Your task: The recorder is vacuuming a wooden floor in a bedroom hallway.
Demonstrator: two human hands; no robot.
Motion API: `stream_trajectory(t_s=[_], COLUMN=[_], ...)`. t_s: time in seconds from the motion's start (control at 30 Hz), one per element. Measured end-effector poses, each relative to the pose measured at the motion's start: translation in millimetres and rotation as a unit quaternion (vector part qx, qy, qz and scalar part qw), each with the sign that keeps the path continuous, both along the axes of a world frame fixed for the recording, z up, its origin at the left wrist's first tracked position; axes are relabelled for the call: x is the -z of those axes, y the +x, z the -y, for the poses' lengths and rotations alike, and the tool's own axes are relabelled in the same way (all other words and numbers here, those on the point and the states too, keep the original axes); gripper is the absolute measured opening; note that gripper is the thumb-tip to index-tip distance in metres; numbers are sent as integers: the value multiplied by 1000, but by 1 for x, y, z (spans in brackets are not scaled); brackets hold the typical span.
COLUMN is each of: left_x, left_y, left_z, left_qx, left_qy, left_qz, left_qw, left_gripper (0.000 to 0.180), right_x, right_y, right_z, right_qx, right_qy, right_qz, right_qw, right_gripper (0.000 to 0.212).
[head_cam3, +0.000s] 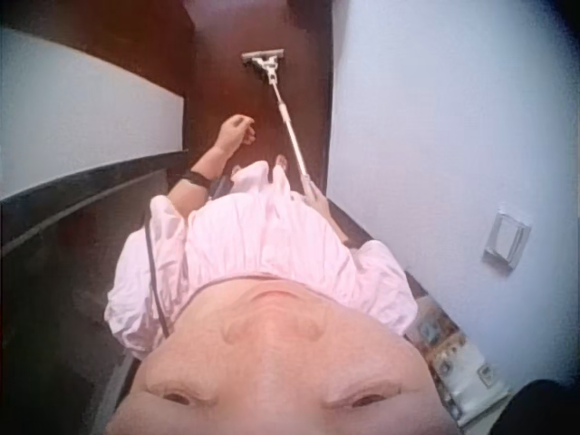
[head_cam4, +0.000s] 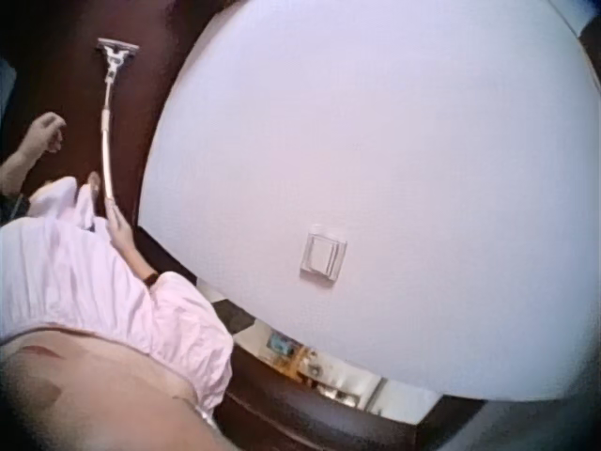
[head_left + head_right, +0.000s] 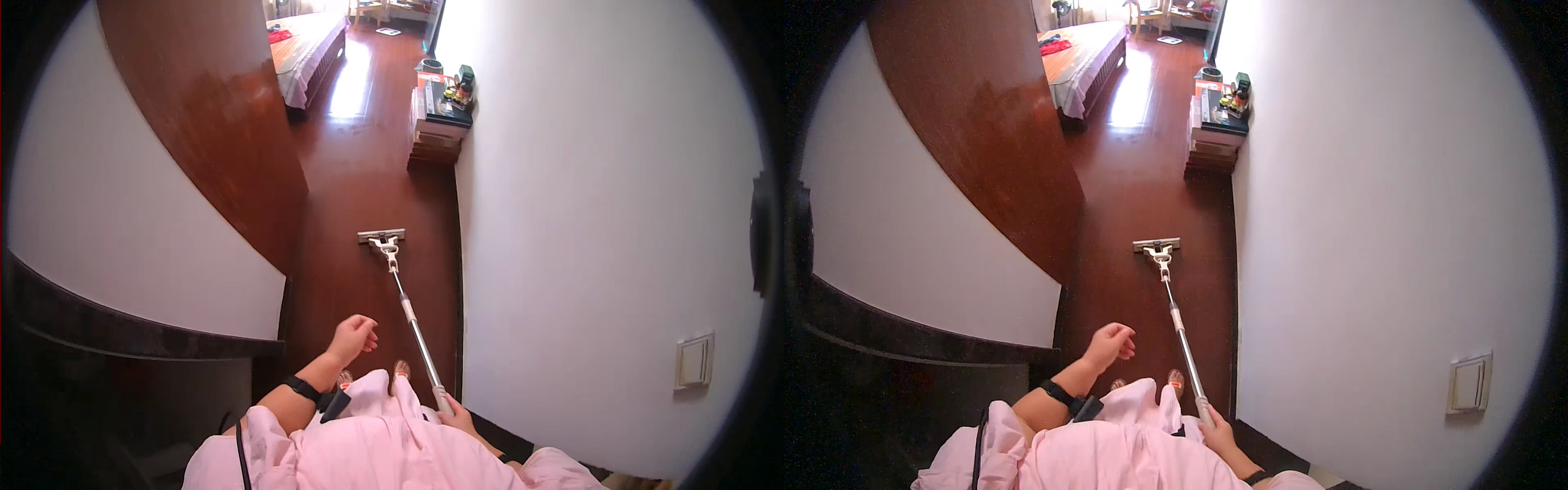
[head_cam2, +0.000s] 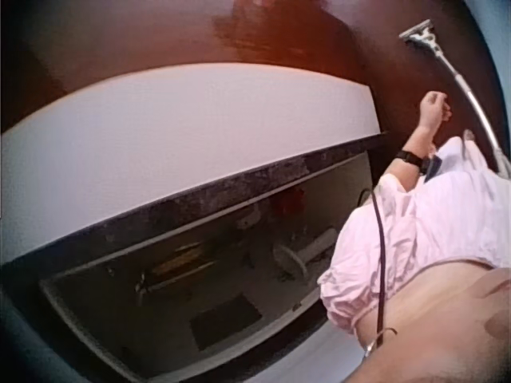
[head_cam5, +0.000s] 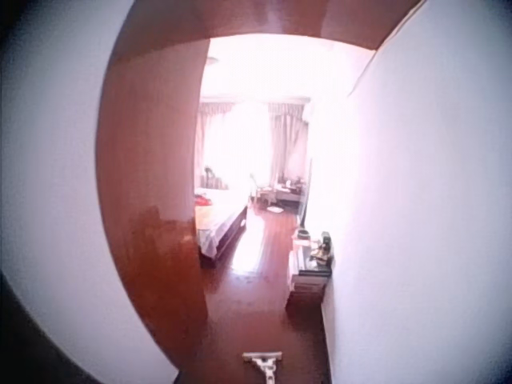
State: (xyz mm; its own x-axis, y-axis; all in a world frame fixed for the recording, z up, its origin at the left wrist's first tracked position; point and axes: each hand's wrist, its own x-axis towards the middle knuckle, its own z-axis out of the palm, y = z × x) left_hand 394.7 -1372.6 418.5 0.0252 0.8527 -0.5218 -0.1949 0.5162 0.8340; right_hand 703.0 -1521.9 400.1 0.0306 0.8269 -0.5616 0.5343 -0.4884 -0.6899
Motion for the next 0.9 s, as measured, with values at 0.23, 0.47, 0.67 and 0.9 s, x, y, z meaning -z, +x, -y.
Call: stream_trajectory(t_s=[0.23, 0.47, 0.67, 0.9], left_x=[-10, 9, 8, -10], left_y=[-53, -131, -176, -171], left_z=[40, 134, 163, 58], left_qx=[-86, -293, -403, -341], left_qy=[-22, -104, -57, 22], left_qz=[-70, -116, -95, -85], left_qw=[994, 943, 908, 936], left_gripper=[17, 15, 17, 19], right_x=[91, 73, 66, 80], right_y=[-67, -102, -79, 99], right_z=[-169, -331, -267, -69], right_qx=[16, 48, -74, -78], right_qy=[-9, -80, -75, -25], right_qz=[-139, -125, -140, -17], right_qw=[990, 988, 985, 996], right_gripper=[69, 71, 62, 62])
